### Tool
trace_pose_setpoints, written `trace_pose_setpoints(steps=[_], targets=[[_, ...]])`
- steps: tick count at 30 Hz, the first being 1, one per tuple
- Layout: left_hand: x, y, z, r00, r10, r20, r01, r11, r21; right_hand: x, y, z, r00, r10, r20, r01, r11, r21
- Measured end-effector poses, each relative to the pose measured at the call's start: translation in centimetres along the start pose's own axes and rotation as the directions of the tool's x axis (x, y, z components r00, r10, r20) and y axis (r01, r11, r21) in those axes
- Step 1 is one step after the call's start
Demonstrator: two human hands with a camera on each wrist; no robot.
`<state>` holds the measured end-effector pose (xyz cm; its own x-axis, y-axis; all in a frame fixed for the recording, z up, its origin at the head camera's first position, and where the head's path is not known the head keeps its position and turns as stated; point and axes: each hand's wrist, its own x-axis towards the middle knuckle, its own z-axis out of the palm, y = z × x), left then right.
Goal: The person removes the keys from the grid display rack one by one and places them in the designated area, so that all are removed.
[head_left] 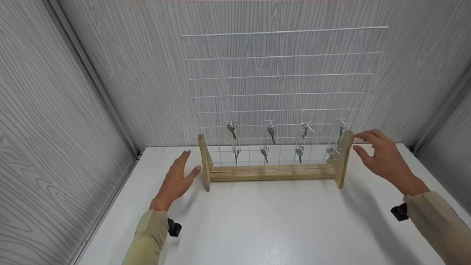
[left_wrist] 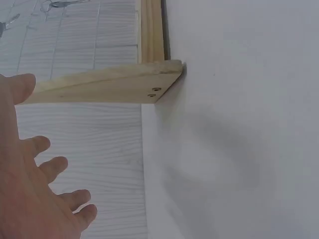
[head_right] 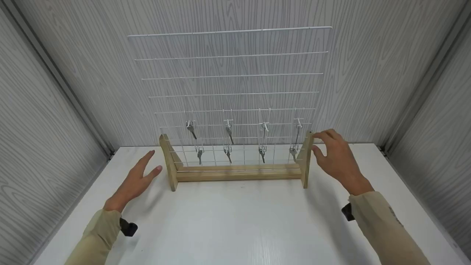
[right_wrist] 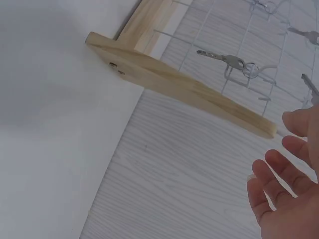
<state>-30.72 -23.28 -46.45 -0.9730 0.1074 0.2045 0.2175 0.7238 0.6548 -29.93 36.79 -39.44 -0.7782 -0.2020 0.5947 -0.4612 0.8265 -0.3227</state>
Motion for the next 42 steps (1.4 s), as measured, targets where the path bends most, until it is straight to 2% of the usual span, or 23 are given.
trace_pose_setpoints(steps=[3,6,11,14,21,26,33,39,42], targets=[[0.0,0.0,1.0,1.000,-0.013,-0.005,0.013,0.996,-0.091,0.2,-0.3,0.4,0.998,-0.048,-0.035,0.048,0.999,-0.001],[-0.2,-0.1,2.1,0.999,-0.042,-0.023,0.038,0.984,-0.172,0.3,-0.5,1.0,0.997,-0.067,-0.038,0.066,0.998,-0.003],[-0.4,-0.4,3.7,0.993,-0.098,-0.062,0.073,0.945,-0.320,0.5,-0.7,2.1,0.995,-0.097,-0.035,0.098,0.995,0.009],[-0.4,-0.5,4.7,0.990,-0.125,-0.071,0.089,0.921,-0.380,0.5,-0.8,2.6,0.993,-0.110,-0.040,0.111,0.993,0.024],[-0.5,-0.6,6.6,0.984,-0.149,-0.097,0.092,0.893,-0.440,0.5,-1.0,3.5,0.989,-0.144,-0.036,0.146,0.988,0.056],[-0.7,-0.8,7.7,0.983,-0.151,-0.106,0.083,0.873,-0.480,0.7,-1.2,4.0,0.993,-0.121,0.000,0.121,0.990,0.073],[-0.9,-1.0,8.5,0.980,-0.159,-0.119,0.069,0.837,-0.542,1.2,-1.6,4.5,0.991,-0.127,0.028,0.126,0.991,0.046],[-1.3,-1.2,8.9,0.978,-0.162,-0.135,0.055,0.812,-0.581,1.1,-1.5,4.8,0.995,-0.080,0.063,0.076,0.995,0.070],[-1.3,-1.1,8.9,0.977,-0.166,-0.137,0.053,0.802,-0.595,1.0,-1.5,4.9,0.997,-0.062,0.048,0.059,0.996,0.064]])
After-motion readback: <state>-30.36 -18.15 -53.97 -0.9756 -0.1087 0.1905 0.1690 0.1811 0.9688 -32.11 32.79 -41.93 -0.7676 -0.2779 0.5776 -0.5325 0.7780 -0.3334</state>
